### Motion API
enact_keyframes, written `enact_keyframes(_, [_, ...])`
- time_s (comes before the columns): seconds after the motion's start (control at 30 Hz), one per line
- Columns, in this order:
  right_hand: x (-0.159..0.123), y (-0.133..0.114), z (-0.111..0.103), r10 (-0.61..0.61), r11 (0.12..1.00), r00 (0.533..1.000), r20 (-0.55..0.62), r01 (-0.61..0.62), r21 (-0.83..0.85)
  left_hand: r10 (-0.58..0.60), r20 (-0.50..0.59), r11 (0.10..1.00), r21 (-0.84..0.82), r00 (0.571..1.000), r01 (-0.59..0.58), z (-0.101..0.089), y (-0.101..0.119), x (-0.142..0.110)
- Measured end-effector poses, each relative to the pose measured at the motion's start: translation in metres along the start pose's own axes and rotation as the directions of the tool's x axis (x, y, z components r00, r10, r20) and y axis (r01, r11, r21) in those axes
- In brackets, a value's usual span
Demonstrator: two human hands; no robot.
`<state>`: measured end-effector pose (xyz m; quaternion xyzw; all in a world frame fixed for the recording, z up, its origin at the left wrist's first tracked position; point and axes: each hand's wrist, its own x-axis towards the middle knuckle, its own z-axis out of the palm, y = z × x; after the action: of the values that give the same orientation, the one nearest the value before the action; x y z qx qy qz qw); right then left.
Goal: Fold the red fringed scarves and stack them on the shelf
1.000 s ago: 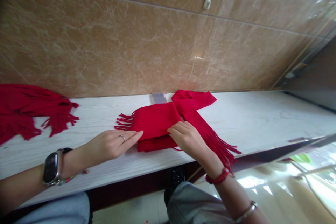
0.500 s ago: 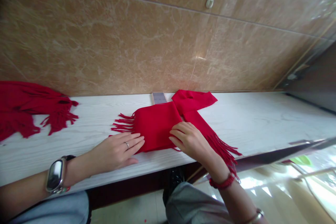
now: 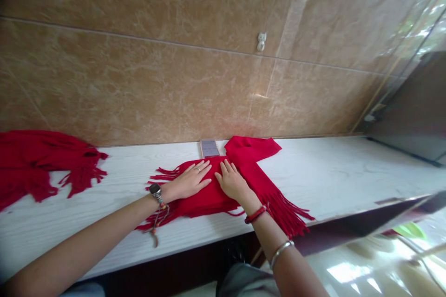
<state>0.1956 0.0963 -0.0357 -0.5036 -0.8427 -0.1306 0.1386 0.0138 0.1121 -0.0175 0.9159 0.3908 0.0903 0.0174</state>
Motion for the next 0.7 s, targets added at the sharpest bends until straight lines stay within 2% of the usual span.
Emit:
enact_keyframes(0.1, [-0.002,0.003,0.006,-0.033,0.999,0.999,0.000,0.033,0.008,-0.014,0.023,1.000,0.012,1.000,0.014,-0.002,0.002,-0.003])
enact_keyframes(0.27, [0.000,0.001,0.013,0.057,0.971,0.997,-0.045,-0.045,0.233,-0.033,0.087,0.999,0.039,0.996,0.030,-0.007,0.004,-0.003])
enact_keyframes(0.4, [0.005,-0.012,0.019,0.150,0.944,0.986,-0.073,-0.121,0.307,-0.020,0.122,0.999,0.049,0.992,0.014,-0.010,-0.005,-0.012])
enact_keyframes(0.57, [0.025,-0.058,0.021,0.199,0.906,0.979,-0.041,-0.168,0.388,-0.064,0.140,0.995,0.083,0.988,0.053,-0.019,-0.033,-0.051])
enact_keyframes(0.7, [0.055,-0.114,0.020,0.216,0.875,0.976,0.012,-0.199,0.442,-0.113,0.099,0.991,0.090,0.989,0.104,-0.028,-0.077,-0.096])
